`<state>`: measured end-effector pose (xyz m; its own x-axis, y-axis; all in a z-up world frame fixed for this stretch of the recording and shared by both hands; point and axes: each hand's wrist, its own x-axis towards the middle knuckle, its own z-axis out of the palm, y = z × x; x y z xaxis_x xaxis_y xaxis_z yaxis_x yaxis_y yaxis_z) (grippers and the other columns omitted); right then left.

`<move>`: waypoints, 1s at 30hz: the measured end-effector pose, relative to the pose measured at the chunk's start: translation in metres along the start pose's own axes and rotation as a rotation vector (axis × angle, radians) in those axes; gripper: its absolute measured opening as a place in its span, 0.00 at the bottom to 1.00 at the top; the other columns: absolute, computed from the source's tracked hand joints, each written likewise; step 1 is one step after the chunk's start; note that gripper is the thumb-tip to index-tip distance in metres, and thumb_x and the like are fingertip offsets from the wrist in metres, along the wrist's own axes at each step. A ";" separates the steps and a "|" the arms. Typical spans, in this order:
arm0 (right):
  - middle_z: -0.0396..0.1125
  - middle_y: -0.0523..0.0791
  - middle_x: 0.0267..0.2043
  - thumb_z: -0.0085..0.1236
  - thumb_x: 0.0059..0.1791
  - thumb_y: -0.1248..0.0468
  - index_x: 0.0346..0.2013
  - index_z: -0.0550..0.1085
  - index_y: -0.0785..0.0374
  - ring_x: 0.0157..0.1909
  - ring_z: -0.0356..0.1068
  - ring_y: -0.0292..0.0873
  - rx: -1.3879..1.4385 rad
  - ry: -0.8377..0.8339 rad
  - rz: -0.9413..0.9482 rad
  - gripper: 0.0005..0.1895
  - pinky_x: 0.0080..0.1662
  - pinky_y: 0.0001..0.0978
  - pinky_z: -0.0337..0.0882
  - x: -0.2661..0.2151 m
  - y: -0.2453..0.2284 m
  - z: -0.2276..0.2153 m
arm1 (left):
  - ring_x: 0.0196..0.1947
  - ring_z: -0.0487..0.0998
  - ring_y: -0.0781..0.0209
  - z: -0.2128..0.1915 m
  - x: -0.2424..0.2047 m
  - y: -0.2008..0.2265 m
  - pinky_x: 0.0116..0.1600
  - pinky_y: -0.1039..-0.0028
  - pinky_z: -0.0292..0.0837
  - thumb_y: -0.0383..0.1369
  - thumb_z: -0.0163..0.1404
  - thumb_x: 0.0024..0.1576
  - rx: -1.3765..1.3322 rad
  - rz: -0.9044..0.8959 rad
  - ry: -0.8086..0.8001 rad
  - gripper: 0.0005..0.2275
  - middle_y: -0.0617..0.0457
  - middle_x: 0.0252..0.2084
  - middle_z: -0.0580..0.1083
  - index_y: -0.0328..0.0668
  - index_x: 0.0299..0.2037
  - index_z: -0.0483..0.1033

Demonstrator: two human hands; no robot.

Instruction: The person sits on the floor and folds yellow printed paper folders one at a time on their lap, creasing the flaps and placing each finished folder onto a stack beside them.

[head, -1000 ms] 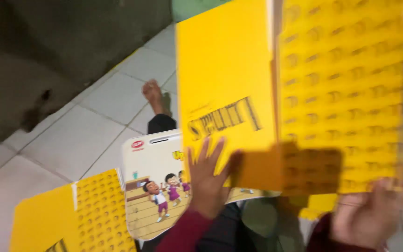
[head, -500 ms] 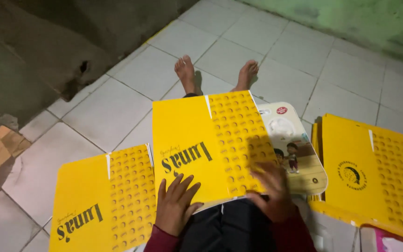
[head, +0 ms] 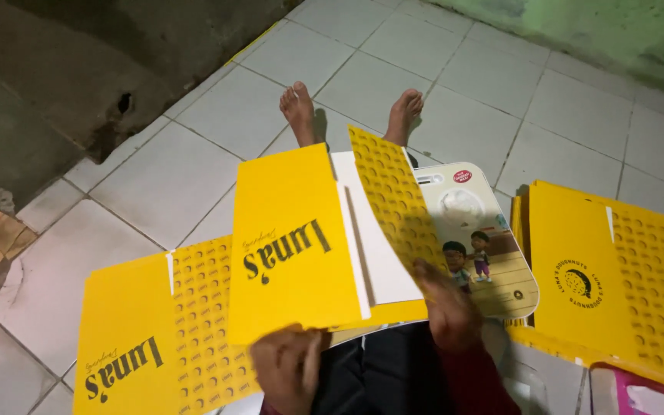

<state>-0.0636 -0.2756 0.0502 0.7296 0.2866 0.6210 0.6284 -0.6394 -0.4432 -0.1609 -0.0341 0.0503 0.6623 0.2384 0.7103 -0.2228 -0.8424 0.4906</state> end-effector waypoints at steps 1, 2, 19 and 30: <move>0.73 0.53 0.58 0.47 0.49 0.77 0.52 0.76 0.73 0.58 0.75 0.49 0.012 0.099 0.052 0.18 0.60 0.36 0.74 0.005 -0.010 -0.003 | 0.23 0.73 0.59 0.012 -0.030 -0.001 0.32 0.72 0.70 0.26 0.63 0.46 -0.194 -0.210 -0.085 0.07 0.52 0.31 0.77 0.38 0.30 0.77; 0.74 0.52 0.57 0.48 0.51 0.78 0.53 0.76 0.72 0.53 0.77 0.47 0.024 0.198 0.102 0.17 0.56 0.33 0.76 0.010 -0.019 -0.006 | 0.28 0.78 0.65 0.024 -0.060 -0.002 0.36 0.79 0.76 0.24 0.62 0.47 -0.388 -0.420 -0.171 0.07 0.50 0.38 0.78 0.38 0.32 0.77; 0.71 0.56 0.60 0.41 0.42 0.75 0.52 0.75 0.74 0.60 0.74 0.52 -0.036 0.164 0.025 0.25 0.58 0.37 0.75 -0.007 -0.005 -0.001 | 0.70 0.67 0.28 0.040 -0.073 0.021 0.69 0.44 0.61 0.37 0.36 0.64 -1.682 -1.663 0.014 0.21 0.19 0.65 0.69 0.23 0.59 0.65; 0.63 0.47 0.67 0.68 0.44 0.59 0.58 0.73 0.54 0.71 0.62 0.56 0.047 -0.211 -0.128 0.27 0.72 0.61 0.52 -0.077 -0.004 -0.022 | 0.46 0.79 0.51 0.055 -0.012 0.001 0.48 0.68 0.77 0.33 0.46 0.63 -1.503 -1.477 0.080 0.19 0.39 0.53 0.75 0.25 0.59 0.67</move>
<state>-0.1284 -0.3111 0.0185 0.6804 0.5091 0.5271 0.7275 -0.5557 -0.4024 -0.1302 -0.0638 0.0144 0.8294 0.2527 -0.4983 0.0189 0.8787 0.4771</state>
